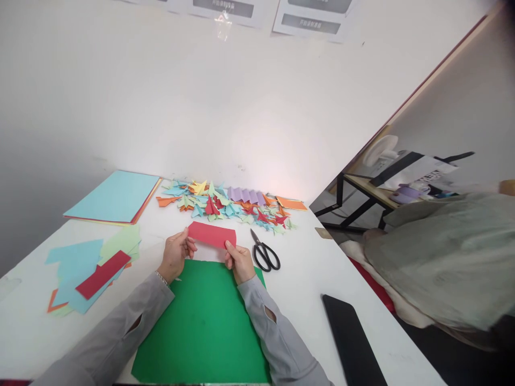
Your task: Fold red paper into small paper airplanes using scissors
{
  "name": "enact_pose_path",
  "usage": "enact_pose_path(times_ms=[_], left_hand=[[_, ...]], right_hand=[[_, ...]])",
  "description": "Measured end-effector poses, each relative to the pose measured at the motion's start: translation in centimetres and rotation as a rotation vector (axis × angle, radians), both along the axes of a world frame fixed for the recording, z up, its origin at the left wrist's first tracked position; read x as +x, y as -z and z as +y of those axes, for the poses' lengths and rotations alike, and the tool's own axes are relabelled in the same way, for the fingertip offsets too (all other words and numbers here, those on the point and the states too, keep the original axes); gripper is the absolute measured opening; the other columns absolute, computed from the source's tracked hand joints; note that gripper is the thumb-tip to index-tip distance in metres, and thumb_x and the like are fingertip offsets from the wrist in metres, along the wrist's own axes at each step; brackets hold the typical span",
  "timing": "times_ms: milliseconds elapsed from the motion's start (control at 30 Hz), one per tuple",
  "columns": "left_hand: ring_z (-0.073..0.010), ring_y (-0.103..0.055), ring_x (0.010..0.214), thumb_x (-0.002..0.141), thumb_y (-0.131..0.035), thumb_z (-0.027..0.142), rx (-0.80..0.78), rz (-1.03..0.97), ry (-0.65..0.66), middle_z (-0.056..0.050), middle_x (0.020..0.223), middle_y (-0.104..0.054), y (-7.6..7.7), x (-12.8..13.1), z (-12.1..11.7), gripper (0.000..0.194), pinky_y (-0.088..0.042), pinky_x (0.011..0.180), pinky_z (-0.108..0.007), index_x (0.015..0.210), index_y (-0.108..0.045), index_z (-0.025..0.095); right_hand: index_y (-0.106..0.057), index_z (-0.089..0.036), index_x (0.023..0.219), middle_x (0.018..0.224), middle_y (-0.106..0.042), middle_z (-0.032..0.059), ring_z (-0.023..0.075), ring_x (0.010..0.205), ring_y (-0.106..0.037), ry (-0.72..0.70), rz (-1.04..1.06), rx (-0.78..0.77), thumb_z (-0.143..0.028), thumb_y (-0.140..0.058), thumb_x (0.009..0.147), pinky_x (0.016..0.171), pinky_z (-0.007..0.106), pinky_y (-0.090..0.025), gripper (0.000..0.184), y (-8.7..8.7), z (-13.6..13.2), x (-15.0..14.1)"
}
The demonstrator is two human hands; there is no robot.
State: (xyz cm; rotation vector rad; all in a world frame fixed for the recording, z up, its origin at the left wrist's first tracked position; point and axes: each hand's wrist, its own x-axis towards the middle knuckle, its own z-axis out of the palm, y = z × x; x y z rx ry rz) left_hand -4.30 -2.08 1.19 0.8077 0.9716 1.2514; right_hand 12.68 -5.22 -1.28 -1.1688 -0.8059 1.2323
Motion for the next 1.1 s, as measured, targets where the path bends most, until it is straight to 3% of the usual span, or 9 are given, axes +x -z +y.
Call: enact_pose_path(times_ms=[200, 433, 700, 867, 1100], left_hand=[[-0.0087, -0.049, 0.038, 0.066, -0.068, 0.048, 0.031, 0.005, 0.103, 0.0, 0.052, -0.06, 0.2, 0.8, -0.7, 0.036, -0.038, 0.037, -0.022, 0.065, -0.061, 0.013], [-0.0082, -0.046, 0.035, 0.065, -0.07, 0.048, -0.016, 0.107, 0.283, 0.002, 0.044, -0.054, 0.4, 2.2, -2.2, 0.037, -0.037, 0.036, -0.021, 0.055, -0.056, 0.014], [-0.0088, -0.047, 0.036, 0.071, -0.064, 0.05, 0.06, 0.198, 0.398, 0.002, 0.043, -0.055, 0.5, 2.7, -2.2, 0.036, -0.034, 0.036, -0.019, 0.062, -0.052, 0.016], [-0.0036, -0.028, 0.03, 0.068, -0.066, 0.049, 0.048, 0.134, 0.338, 0.008, 0.035, -0.039, 1.1, 2.6, -2.1, 0.042, -0.019, 0.033, -0.018, 0.055, -0.042, 0.018], [-0.001, -0.017, 0.03, 0.062, -0.072, 0.05, -0.005, -0.006, 0.173, 0.011, 0.034, -0.026, 1.0, 2.4, -1.6, 0.048, -0.012, 0.034, -0.017, 0.049, -0.039, 0.017]], right_hand=[[-0.057, -0.017, 0.043, 0.03, -0.047, -0.0028, 0.0063, 0.028, -0.037, -0.071, 0.09, 0.005, -0.058, -0.071, 0.059, 0.035, 0.021, -0.026, 0.046, 0.1, 0.0, -0.3], [-0.059, -0.017, 0.044, 0.032, -0.049, -0.0021, 0.0069, 0.03, -0.039, -0.157, 0.132, 0.034, -0.059, -0.069, 0.061, 0.037, 0.021, -0.028, 0.046, 0.1, -0.5, -0.9], [-0.064, -0.015, 0.05, 0.039, -0.057, 0.0008, 0.0088, 0.034, -0.048, -0.404, 0.013, 0.023, -0.063, -0.066, 0.062, 0.038, 0.021, -0.036, 0.049, 0.4, -0.6, -1.1], [-0.062, -0.016, 0.047, 0.033, -0.052, -0.0008, 0.0076, 0.03, -0.044, -0.471, -0.185, -0.024, -0.071, -0.058, 0.063, 0.036, 0.019, -0.035, 0.058, 0.3, -1.0, -1.5], [-0.058, -0.018, 0.042, 0.029, -0.046, -0.0024, 0.0062, 0.028, -0.038, -0.489, -0.301, -0.033, -0.077, -0.048, 0.065, 0.037, 0.02, -0.031, 0.064, 0.0, -1.6, -2.4]])
